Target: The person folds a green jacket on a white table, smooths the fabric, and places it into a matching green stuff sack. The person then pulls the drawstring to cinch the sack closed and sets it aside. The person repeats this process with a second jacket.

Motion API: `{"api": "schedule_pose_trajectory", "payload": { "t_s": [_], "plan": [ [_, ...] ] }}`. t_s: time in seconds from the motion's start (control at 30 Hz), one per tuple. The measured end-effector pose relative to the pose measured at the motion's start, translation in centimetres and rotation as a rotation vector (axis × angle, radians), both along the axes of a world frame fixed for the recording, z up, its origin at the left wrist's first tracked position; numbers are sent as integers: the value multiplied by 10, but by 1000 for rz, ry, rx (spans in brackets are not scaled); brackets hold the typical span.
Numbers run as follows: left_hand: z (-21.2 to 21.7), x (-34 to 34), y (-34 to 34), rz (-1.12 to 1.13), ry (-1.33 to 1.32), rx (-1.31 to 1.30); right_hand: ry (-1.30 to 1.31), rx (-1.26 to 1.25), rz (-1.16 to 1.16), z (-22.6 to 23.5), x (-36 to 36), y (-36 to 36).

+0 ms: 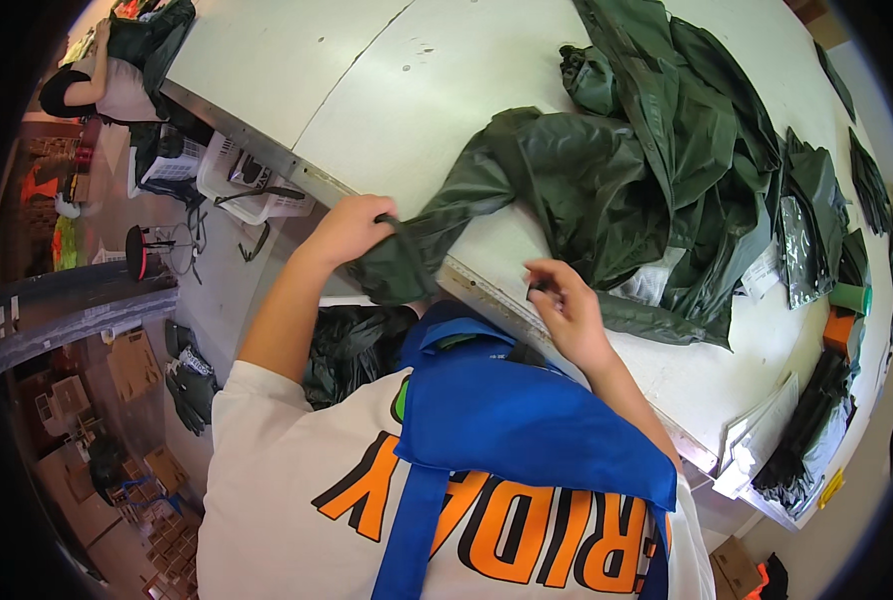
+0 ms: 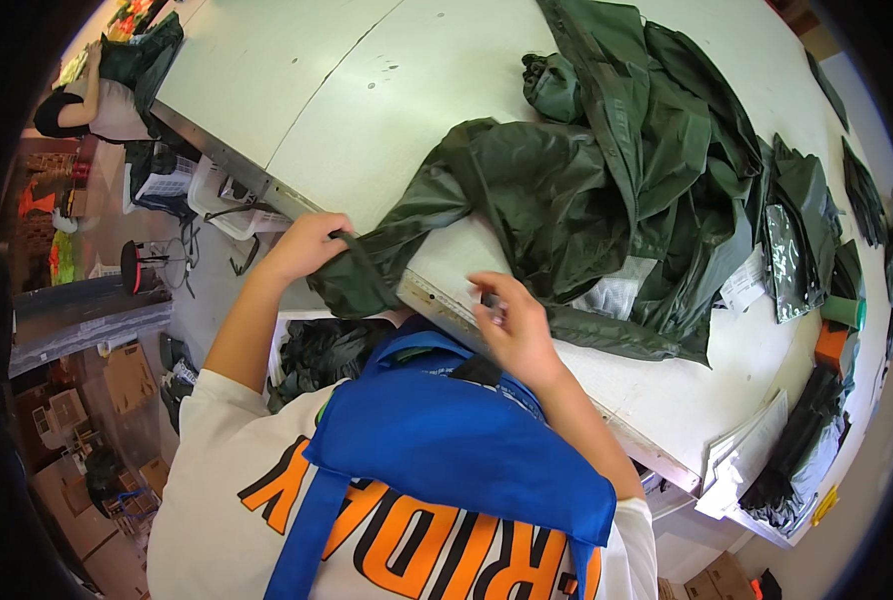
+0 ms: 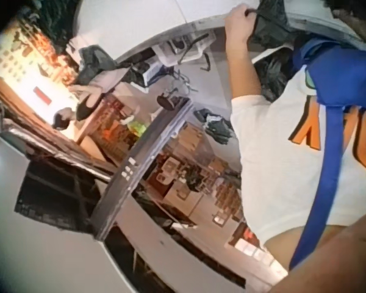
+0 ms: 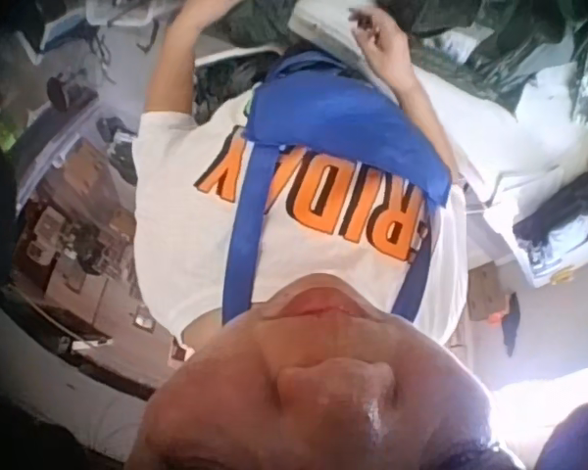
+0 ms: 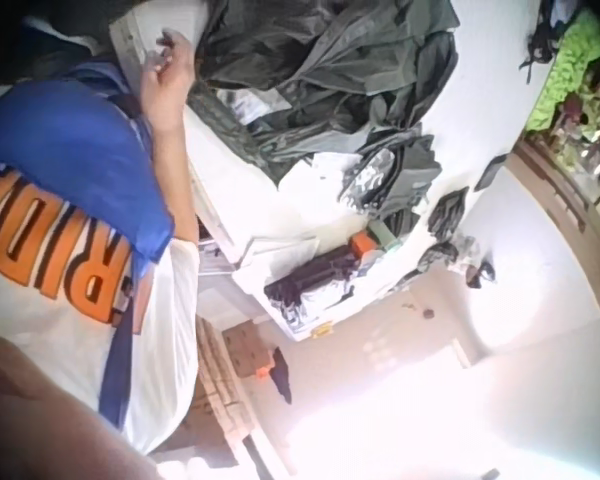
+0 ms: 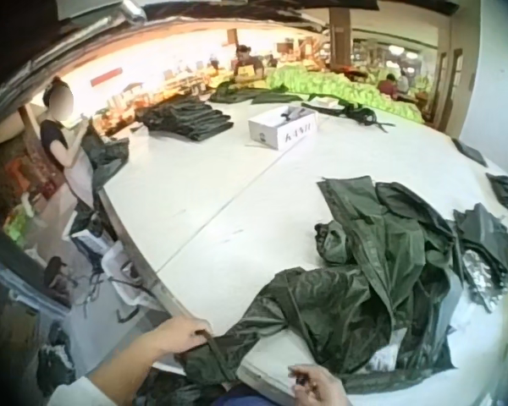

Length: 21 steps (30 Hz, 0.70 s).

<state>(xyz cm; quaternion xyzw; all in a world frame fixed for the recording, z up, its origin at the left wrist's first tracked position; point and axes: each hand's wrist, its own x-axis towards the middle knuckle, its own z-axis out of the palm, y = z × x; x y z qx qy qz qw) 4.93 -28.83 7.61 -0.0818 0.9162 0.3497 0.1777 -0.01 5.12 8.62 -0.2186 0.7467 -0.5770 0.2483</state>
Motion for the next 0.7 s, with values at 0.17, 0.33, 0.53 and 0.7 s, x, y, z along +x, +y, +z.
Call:
{"api": "schedule_pose_trajectory", "payload": {
  "t_s": [0.17, 0.33, 0.53, 0.7],
  "plan": [
    [76, -26, 78, 113, 28, 671, -137, -144, 56, 35, -12, -50],
    [84, -39, 103, 128, -42, 1106, -642, -641, -184, 36, -32, -15],
    [102, -46, 132, 83, 15, 1193, -763, -744, -256, 25, -37, 27],
    [103, -49, 140, 97, 37, 1181, -608, -571, -194, 52, -29, 31]
  ]
}}
